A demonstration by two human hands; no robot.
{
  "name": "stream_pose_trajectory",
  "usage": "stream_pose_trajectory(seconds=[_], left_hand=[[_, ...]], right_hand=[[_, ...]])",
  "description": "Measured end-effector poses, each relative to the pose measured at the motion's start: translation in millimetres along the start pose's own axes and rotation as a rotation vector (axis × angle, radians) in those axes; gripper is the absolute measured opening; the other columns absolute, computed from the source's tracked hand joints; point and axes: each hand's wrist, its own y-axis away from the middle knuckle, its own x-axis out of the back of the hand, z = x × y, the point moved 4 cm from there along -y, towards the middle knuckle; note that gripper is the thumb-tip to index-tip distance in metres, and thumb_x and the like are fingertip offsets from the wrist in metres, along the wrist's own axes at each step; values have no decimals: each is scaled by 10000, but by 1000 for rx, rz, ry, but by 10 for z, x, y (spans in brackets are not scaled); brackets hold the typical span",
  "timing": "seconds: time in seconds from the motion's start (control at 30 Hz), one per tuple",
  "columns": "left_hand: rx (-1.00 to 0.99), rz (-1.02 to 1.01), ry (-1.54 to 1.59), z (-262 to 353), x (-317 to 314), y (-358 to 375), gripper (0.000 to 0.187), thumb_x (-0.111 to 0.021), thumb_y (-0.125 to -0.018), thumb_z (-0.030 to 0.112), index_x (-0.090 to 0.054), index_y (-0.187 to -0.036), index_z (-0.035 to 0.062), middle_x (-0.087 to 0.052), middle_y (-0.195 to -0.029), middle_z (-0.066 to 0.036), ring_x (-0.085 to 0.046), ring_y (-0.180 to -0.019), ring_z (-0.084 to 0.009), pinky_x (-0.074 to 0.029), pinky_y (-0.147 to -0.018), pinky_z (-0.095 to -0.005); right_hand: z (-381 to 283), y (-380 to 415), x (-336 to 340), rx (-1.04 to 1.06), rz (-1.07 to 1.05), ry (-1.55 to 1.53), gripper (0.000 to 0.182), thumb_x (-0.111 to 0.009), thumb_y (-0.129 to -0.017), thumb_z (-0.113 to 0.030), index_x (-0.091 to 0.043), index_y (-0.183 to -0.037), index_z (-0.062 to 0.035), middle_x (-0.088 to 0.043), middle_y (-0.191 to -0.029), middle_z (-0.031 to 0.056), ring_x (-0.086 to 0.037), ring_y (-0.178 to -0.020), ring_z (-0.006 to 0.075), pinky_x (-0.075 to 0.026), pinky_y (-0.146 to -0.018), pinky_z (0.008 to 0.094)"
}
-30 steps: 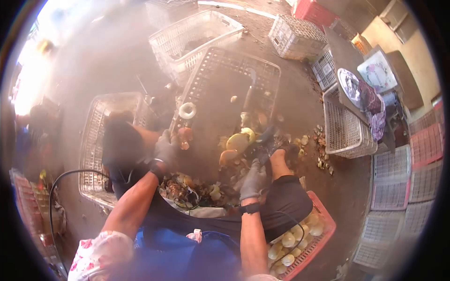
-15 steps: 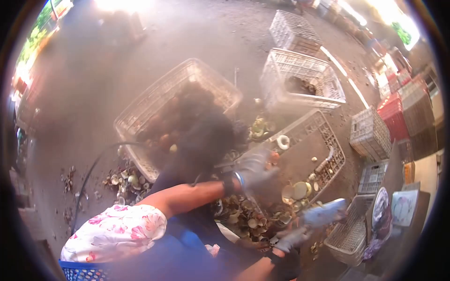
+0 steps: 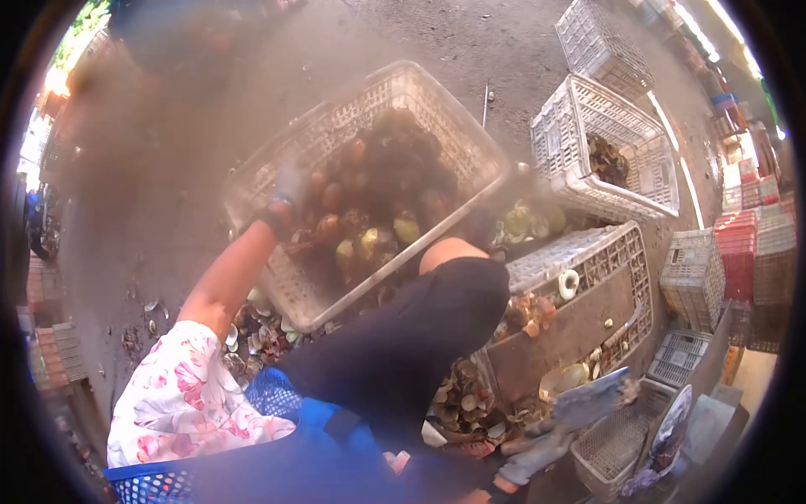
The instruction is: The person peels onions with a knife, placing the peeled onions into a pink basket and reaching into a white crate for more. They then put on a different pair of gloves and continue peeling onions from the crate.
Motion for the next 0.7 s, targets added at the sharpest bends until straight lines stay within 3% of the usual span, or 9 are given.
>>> stream_pose_trajectory(seconds=[0.03, 0.1, 0.27, 0.43, 0.5, 0.57, 0.7], left_hand=[[21, 21, -176, -309, -40, -96, 428, -692, -800, 234, -687, -1162, 4, -721, -1053, -179, -696, -936, -273, -545, -811, -378], [181, 183, -200, -369, -77, -137, 489, -717, -770, 289, -679, -1156, -8, -703, -1099, -205, -680, -995, -315, -531, -856, -402], [553, 478, -264, -217, -392, 83, 630, -762, -721, 405, -647, -1164, -29, -653, -1210, -254, -641, -1123, -396, -505, -946, -450], [462, 535, -128, -233, -441, 75, 674, -736, -776, 431, -565, -1263, -3, -586, -1299, -236, -603, -1175, -381, -523, -937, -439], [308, 497, 54, -281, -344, 28, 693, -726, -798, 441, -532, -1303, 7, -559, -1334, -229, -589, -1196, -375, -531, -933, -435], [146, 368, 394, -228, -251, -10, 713, -715, -820, 452, -499, -1342, 18, -532, -1370, -222, -574, -1216, -369, -538, -929, -430], [-10, -97, 1133, 504, -2, 191, 754, -695, -864, 473, -433, -1422, 38, -478, -1440, -208, -544, -1258, -357, -552, -922, -422]], right_hand=[[-64, 214, -217, -1, 26, -66, 291, -505, -1020, -266, -556, -1143, -8, -488, -770, 41, -452, -562, 130, -407, -482, 257], [-98, 479, -556, -8, 87, -198, 217, -514, -1019, -239, -545, -1075, -32, -422, -721, -2, -395, -545, 86, -368, -463, 240], [156, 530, -566, -98, -3, -122, 187, -552, -1009, -195, -537, -1096, -30, -430, -714, -25, -399, -550, 68, -344, -458, 221], [183, 596, -658, -68, -91, -147, 167, -550, -1012, -189, -550, -1105, -51, -471, -709, -23, -428, -548, 74, -374, -463, 234], [77, 662, -658, -20, -136, -73, 132, -549, -1015, -204, -539, -1072, -85, -533, -742, -7, -485, -561, 80, -409, -481, 226], [35, 744, -604, -98, -40, -110, 141, -550, -1008, -186, -552, -1096, -76, -557, -765, -1, -506, -578, 88, -424, -497, 227], [-51, 743, -377, -168, -33, -160, 199, -619, -973, -160, -566, -1120, -37, -591, -780, 21, -541, -594, 84, -480, -530, 236]])
